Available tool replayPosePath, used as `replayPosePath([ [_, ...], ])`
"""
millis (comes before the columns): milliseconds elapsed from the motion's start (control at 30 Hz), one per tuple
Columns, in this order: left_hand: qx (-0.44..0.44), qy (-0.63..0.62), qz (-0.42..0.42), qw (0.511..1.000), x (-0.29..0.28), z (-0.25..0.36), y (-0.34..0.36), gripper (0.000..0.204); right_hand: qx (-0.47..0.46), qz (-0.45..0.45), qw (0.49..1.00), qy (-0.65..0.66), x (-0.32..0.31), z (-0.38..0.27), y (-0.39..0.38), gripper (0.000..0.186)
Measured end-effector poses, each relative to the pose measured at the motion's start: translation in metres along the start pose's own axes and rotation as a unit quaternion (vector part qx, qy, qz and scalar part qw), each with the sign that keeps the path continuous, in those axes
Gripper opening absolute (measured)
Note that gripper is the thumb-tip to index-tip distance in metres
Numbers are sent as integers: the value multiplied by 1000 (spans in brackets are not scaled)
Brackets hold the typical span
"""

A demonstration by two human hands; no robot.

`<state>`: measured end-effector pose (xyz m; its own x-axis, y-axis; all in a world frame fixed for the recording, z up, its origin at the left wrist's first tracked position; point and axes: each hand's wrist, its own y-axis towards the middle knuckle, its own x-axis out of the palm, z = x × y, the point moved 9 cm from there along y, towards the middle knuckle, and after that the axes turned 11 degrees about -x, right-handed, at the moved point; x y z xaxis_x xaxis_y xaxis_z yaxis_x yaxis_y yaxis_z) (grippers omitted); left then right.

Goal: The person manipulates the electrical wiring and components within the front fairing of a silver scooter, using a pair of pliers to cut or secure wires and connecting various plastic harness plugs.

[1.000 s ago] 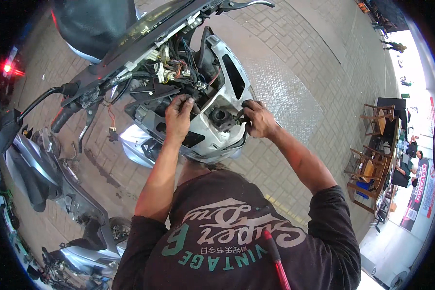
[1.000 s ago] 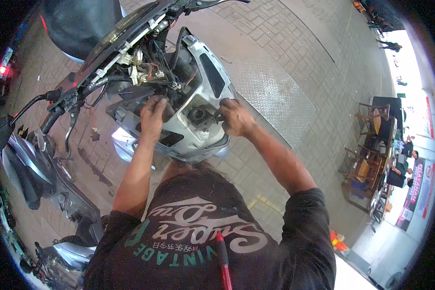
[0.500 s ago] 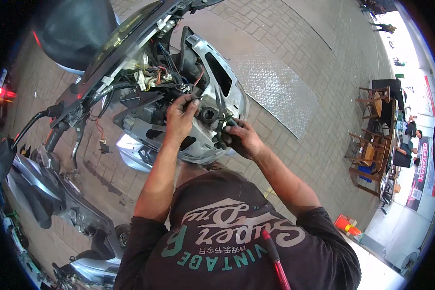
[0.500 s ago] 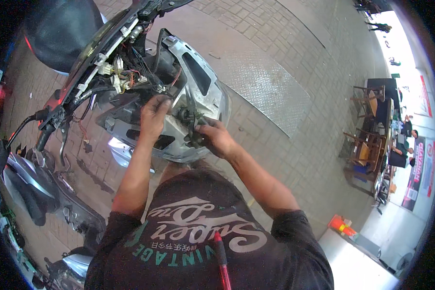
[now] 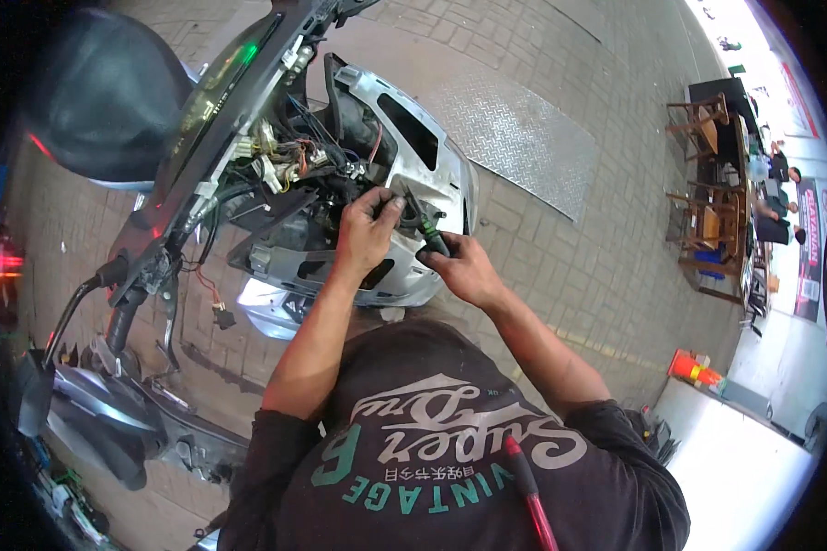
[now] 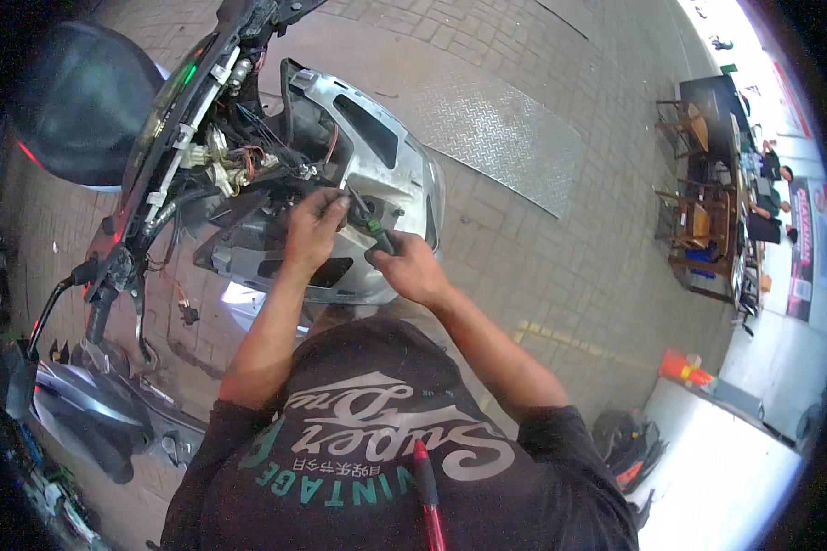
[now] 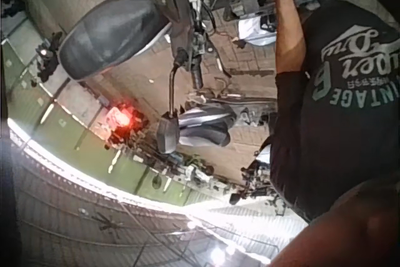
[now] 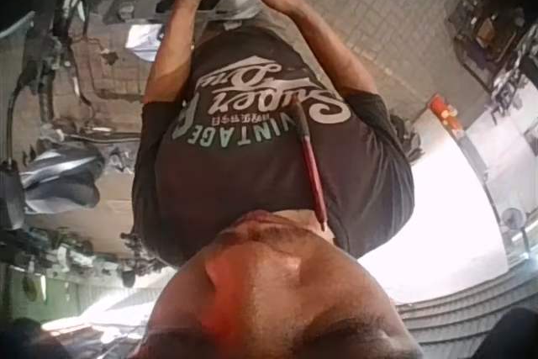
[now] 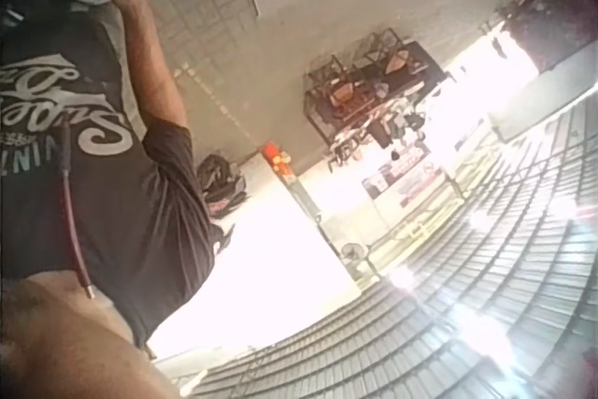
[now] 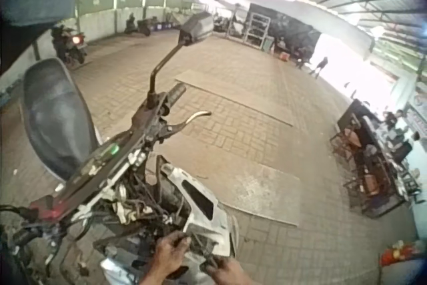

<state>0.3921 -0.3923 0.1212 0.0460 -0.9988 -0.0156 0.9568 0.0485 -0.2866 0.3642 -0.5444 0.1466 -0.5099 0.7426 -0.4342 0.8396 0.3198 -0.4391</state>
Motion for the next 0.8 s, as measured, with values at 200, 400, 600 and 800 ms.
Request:
replayPosePath([
  [200, 2, 13, -51, 999, 7, 4, 2, 14, 6, 29, 1000, 5, 3, -20, 0, 31],
  [400, 14, 38, -108, 993, 10, 6, 6, 16, 31, 68, 997, -31, 4, -21, -7, 31],
  [600, 4, 35, -152, 988, 19, -1, 9, 13, -140, 311, 929, -141, -10, -23, -18, 29],
  [800, 25, 38, -141, 989, 16, 1, 4, 16, -19, 132, 985, -111, 3, 5, -6, 31],
])
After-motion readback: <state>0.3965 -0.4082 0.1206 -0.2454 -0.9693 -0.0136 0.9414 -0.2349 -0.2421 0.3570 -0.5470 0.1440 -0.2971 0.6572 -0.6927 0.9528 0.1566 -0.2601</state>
